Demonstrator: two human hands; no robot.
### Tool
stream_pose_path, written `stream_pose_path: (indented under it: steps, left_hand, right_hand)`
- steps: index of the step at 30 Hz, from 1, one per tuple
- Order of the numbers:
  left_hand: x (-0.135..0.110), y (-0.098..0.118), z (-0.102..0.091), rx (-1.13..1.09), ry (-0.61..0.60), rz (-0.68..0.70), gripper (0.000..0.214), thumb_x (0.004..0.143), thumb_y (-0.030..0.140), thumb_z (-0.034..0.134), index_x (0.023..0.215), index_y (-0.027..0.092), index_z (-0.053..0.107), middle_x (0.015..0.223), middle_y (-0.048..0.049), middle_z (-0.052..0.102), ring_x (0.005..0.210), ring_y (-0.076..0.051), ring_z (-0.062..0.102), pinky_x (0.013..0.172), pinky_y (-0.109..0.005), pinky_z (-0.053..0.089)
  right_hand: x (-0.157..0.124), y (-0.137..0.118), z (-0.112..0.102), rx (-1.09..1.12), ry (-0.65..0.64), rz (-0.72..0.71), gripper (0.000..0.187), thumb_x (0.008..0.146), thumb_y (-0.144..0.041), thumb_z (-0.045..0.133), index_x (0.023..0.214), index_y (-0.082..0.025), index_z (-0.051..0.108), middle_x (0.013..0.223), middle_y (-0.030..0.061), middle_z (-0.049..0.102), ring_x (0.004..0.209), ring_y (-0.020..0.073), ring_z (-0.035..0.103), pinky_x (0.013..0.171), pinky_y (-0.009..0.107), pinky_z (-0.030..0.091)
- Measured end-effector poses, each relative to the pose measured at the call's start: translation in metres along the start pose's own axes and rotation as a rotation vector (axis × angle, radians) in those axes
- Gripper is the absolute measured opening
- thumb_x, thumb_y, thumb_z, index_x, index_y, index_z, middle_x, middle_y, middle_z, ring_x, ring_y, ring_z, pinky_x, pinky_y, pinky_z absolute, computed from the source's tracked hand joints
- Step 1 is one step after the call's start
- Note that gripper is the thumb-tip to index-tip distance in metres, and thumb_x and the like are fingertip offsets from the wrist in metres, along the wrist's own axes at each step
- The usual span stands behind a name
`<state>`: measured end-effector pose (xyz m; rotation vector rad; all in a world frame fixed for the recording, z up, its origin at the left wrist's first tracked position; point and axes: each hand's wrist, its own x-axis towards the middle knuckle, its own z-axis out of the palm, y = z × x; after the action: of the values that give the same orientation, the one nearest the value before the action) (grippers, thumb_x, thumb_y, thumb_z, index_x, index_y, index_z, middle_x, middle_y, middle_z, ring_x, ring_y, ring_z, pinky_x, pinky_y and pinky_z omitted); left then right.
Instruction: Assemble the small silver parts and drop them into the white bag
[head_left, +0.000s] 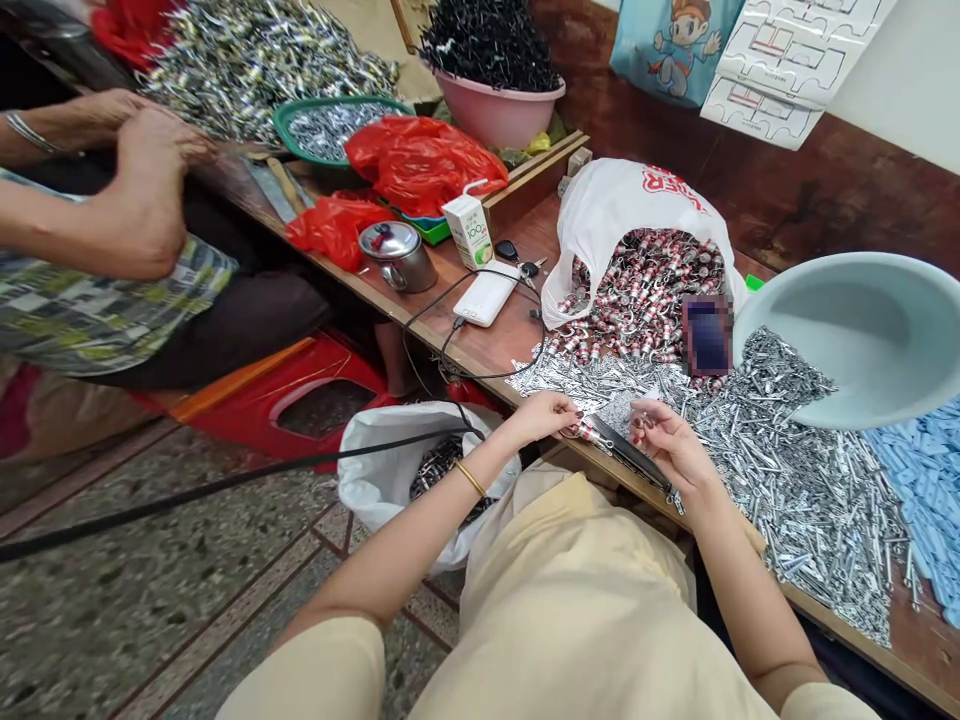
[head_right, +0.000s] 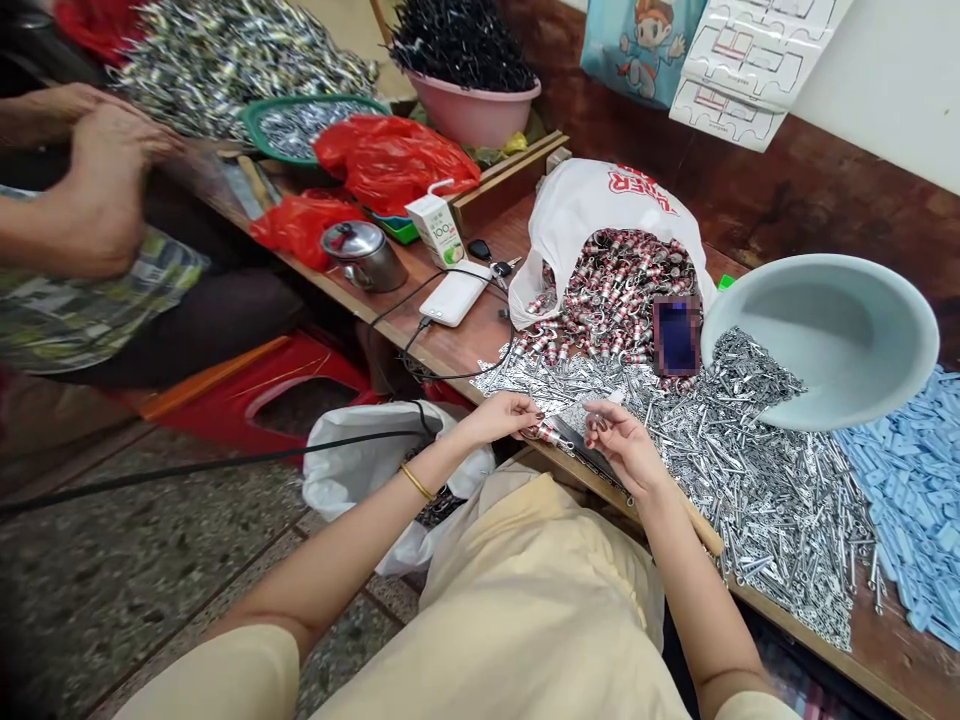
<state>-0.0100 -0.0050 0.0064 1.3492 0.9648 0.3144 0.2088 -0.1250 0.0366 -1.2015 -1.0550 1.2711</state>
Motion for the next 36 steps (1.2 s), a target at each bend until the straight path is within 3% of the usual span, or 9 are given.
stream_pose_path:
  steps: [4, 10, 15, 18, 21, 25, 36]
  left_hand:
    - [0.003, -0.003, 0.001, 0.036, 0.012, 0.009, 0.018, 0.067, 0.032, 0.075, 0.063, 0.016, 0.067, 0.057, 0.0007, 0.066, 0.053, -0.012, 0.061, 0.049, -0.019, 0.05]
    - [0.005, -0.003, 0.001, 0.058, 0.007, -0.013, 0.013, 0.067, 0.028, 0.072, 0.064, 0.016, 0.067, 0.058, 0.0, 0.067, 0.055, -0.013, 0.063, 0.05, -0.02, 0.051]
    - [0.004, 0.001, 0.002, 0.08, 0.022, -0.012, 0.01, 0.065, 0.024, 0.071, 0.062, 0.016, 0.066, 0.057, 0.0003, 0.065, 0.054, -0.015, 0.063, 0.051, -0.023, 0.052]
    - [0.004, 0.003, 0.002, 0.085, 0.013, -0.009, 0.006, 0.066, 0.022, 0.068, 0.064, 0.016, 0.067, 0.057, 0.001, 0.064, 0.054, -0.014, 0.062, 0.051, -0.023, 0.052]
    - [0.004, 0.003, 0.0, 0.094, -0.01, 0.013, 0.007, 0.067, 0.023, 0.065, 0.065, 0.016, 0.066, 0.057, 0.0014, 0.064, 0.055, -0.014, 0.061, 0.051, -0.022, 0.052]
    - [0.005, -0.001, 0.0, 0.123, -0.023, 0.048, 0.008, 0.069, 0.022, 0.062, 0.065, 0.015, 0.065, 0.056, 0.0029, 0.061, 0.055, -0.012, 0.06, 0.051, -0.019, 0.051]
    - [0.004, -0.001, 0.001, 0.045, -0.022, 0.001, 0.004, 0.07, 0.017, 0.06, 0.067, 0.015, 0.062, 0.059, 0.0037, 0.061, 0.058, -0.012, 0.063, 0.054, -0.019, 0.054]
  right_hand:
    - [-0.002, 0.006, 0.006, 0.19, -0.031, 0.036, 0.041, 0.079, -0.046, 0.072, 0.116, -0.029, 0.064, 0.084, 0.0025, 0.055, 0.069, 0.0161, 0.05, 0.066, 0.035, 0.054]
    - [-0.003, 0.006, 0.005, 0.188, -0.038, 0.018, 0.03, 0.078, -0.044, 0.075, 0.101, -0.029, 0.064, 0.085, 0.0025, 0.058, 0.069, 0.0159, 0.052, 0.067, 0.036, 0.055]
    - [0.012, -0.002, 0.011, -0.01, -0.017, 0.011, 0.027, 0.082, -0.047, 0.072, 0.096, -0.025, 0.064, 0.084, 0.0028, 0.067, 0.071, 0.0176, 0.062, 0.069, 0.037, 0.057]
    - [0.027, -0.004, 0.019, -0.173, -0.081, 0.004, 0.021, 0.085, -0.041, 0.069, 0.097, -0.023, 0.066, 0.08, 0.0017, 0.07, 0.071, 0.0184, 0.066, 0.07, 0.036, 0.056]
    - [0.044, -0.003, 0.025, -0.495, -0.204, -0.098, 0.008, 0.089, -0.028, 0.064, 0.088, -0.022, 0.069, 0.082, 0.0018, 0.072, 0.078, 0.019, 0.067, 0.075, 0.035, 0.053]
    - [0.06, 0.001, 0.028, -0.896, -0.315, -0.278, 0.012, 0.087, -0.013, 0.067, 0.078, -0.021, 0.07, 0.086, 0.0038, 0.072, 0.087, 0.02, 0.062, 0.083, 0.035, 0.046]
    - [0.058, 0.025, 0.028, -0.914, -0.23, -0.451, 0.017, 0.094, -0.014, 0.06, 0.087, -0.023, 0.073, 0.088, 0.0043, 0.071, 0.088, 0.0201, 0.06, 0.08, 0.032, 0.044]
